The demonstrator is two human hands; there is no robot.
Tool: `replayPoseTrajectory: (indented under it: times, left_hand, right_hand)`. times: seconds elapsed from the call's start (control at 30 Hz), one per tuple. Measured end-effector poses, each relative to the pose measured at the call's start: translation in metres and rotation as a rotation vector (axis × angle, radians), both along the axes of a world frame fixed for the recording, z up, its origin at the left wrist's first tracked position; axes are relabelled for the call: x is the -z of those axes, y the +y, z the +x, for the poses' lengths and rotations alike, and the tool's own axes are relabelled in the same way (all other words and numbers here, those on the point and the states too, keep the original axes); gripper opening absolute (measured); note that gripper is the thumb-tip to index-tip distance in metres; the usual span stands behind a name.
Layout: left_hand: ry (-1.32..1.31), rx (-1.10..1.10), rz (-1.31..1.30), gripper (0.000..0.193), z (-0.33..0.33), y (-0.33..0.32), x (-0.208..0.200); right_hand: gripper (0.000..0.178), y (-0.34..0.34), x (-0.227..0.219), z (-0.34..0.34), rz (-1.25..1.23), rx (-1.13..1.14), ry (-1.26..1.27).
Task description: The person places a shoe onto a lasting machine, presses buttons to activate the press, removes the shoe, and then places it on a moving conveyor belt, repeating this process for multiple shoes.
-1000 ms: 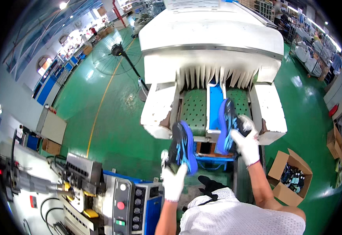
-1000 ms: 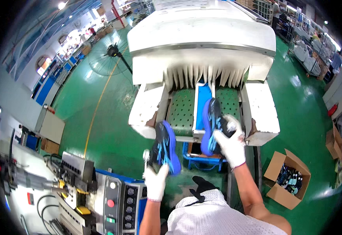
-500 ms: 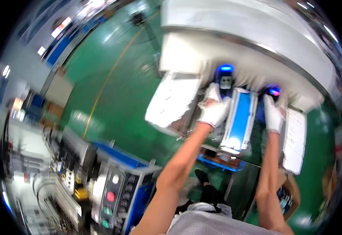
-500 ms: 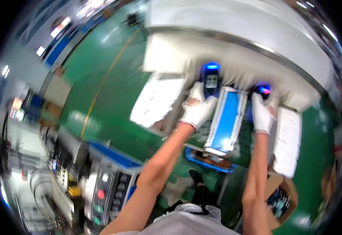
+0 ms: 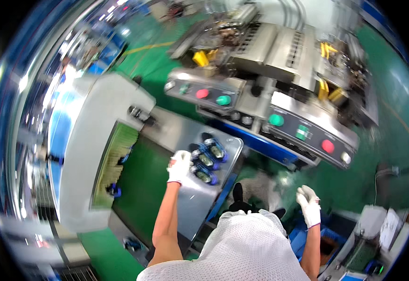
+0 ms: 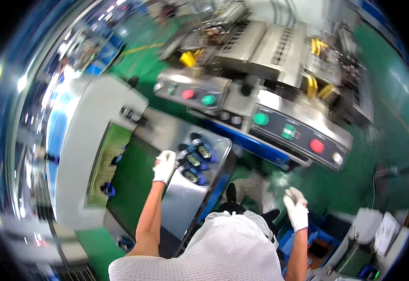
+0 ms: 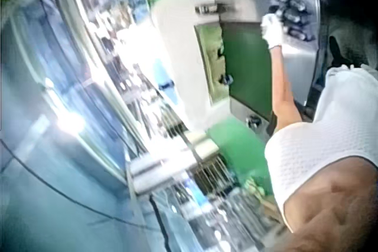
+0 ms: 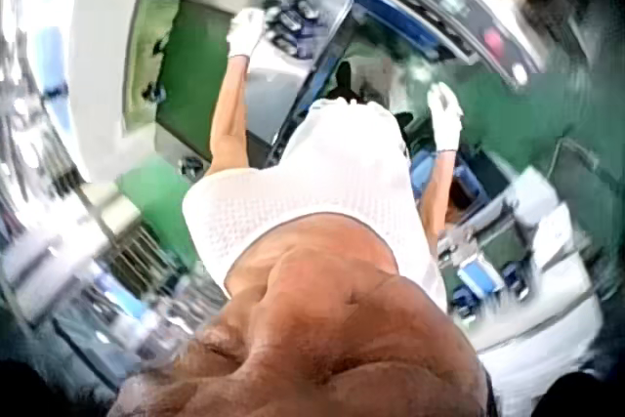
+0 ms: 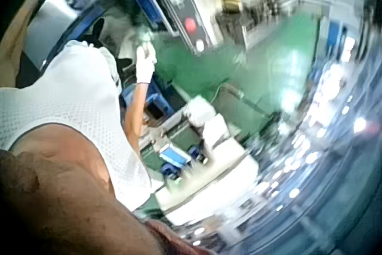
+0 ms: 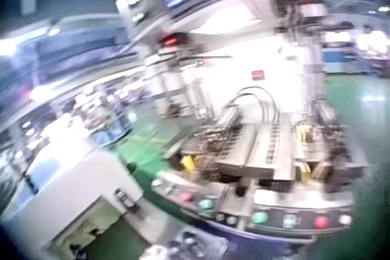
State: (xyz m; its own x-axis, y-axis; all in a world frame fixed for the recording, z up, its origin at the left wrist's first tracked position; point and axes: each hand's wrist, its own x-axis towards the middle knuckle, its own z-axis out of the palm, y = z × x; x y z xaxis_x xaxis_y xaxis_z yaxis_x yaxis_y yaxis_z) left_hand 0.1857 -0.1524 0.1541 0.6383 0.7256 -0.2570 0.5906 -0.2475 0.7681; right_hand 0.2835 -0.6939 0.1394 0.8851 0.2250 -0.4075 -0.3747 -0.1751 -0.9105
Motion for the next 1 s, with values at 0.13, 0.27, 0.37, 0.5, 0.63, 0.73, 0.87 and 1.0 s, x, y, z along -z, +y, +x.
replayPoseTrajectory:
  times: [0.13, 0.27, 0.37, 0.5, 0.63, 0.73, 0.87, 1.0]
  left_hand:
    - [0.232, -0.362, 0.537, 0.023, -0.117, 0.080, 0.049]
    - [0.553, -0.435, 0.266, 0.046, -0.174, 0.093, 0.100]
    - [0.472, -0.447, 0.377, 0.061, -0.254, 0.124, 0.182]
    - [0.486, -0.401, 0.523, 0.056, -0.257, 0.231, 0.188]
    - [0.674, -0.403, 0.842, 0.048, -0.348, 0.384, 0.164]
    - [0.893, -0.601, 0.664, 0.051, -0.413, 0.457, 0.150]
    - [0.934, -0.756, 0.388, 0.048, -0.482, 0.497, 0.170]
    - [0.761, -0.691, 0.743, 0.032, -0.543, 0.470, 0.193]
  right_hand:
    - [0.056, 0.053, 0.004, 0.049, -0.236, -0.135, 0.026]
    - [0.048, 0.152, 0.005, 0.048, -0.617, -0.336, -0.061]
    - [0.047, 0.184, 0.019, 0.036, -0.721, -0.473, -0.017]
    - [0.049, 0.142, 0.050, 0.035, -1.100, -0.659, 0.026]
    - [0.048, 0.103, 0.038, 0.056, -1.155, -0.429, 0.464]
    - [0.045, 0.095, -0.001, 0.065, -0.981, -0.452, 0.465]
    - [0.024, 0.146, -0.028, 0.067, -0.994, -0.193, 0.551]
    - [0.020, 0.227, -0.025, 0.068, -0.934, -0.302, 0.523]
